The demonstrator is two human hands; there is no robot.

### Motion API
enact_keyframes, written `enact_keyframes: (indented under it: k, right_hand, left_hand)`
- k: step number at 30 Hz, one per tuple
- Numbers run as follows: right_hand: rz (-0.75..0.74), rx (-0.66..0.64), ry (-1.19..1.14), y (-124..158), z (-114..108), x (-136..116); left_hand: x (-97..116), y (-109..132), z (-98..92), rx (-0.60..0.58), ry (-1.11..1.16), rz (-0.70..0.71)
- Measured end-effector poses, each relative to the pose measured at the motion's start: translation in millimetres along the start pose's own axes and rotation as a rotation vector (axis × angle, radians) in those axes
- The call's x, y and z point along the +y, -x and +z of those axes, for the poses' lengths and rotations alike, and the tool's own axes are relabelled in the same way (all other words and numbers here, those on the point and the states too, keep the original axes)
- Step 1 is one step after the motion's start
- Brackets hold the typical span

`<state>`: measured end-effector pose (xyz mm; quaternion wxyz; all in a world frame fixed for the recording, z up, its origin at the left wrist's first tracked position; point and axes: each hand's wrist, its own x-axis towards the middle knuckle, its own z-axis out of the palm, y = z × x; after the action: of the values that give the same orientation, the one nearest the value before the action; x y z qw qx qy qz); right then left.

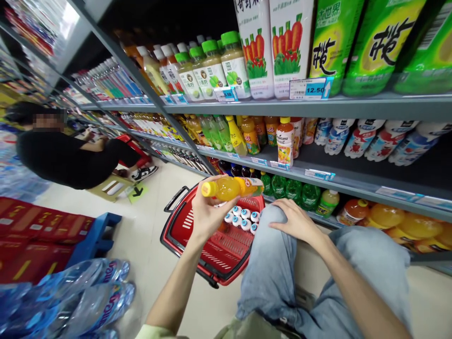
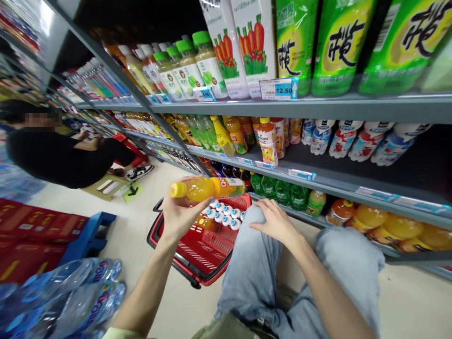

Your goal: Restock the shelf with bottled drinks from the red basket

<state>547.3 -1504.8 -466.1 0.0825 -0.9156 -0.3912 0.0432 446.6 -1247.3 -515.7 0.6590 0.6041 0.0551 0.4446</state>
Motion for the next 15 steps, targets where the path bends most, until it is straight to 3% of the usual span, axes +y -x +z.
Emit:
enact_keyframes:
  k: [10,15]
  right_hand:
    - [-0.018,0.017,0.024,-2,2,3]
    - [-0.021,0.008,0.031,-3,1,4]
  left_hand:
    - [-14,-48,40.4,0.052,-0.004,0.146]
    - [-26,-72,62.1,-0.010,0.058,0.175]
